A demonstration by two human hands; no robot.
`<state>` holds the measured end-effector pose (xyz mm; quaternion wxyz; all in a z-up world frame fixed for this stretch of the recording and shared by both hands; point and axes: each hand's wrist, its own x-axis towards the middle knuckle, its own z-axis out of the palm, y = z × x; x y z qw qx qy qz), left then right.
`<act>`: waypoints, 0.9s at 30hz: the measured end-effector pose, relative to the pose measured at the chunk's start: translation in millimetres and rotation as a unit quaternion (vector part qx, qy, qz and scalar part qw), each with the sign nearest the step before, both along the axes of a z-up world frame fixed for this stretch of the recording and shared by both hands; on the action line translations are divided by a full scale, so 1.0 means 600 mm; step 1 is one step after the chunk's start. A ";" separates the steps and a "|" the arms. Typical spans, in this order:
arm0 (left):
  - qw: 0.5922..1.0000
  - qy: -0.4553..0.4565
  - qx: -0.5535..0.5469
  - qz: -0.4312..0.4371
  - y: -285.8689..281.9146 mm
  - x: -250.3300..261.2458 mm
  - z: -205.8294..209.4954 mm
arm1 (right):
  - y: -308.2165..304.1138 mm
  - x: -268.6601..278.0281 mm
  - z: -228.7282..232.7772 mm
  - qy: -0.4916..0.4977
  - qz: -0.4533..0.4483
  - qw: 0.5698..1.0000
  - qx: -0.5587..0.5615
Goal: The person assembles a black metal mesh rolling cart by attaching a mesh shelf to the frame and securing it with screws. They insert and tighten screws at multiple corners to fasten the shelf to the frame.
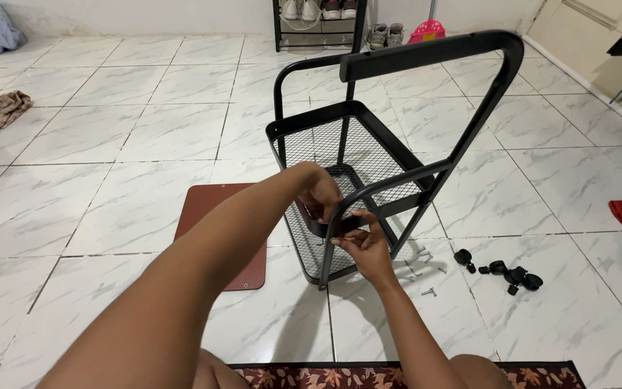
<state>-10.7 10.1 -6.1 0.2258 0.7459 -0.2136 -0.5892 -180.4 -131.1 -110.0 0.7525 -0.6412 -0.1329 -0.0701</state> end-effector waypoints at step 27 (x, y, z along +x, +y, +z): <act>0.779 -0.545 -0.222 0.215 0.083 -0.315 0.048 | -0.005 -0.006 -0.017 0.005 0.000 1.000 0.016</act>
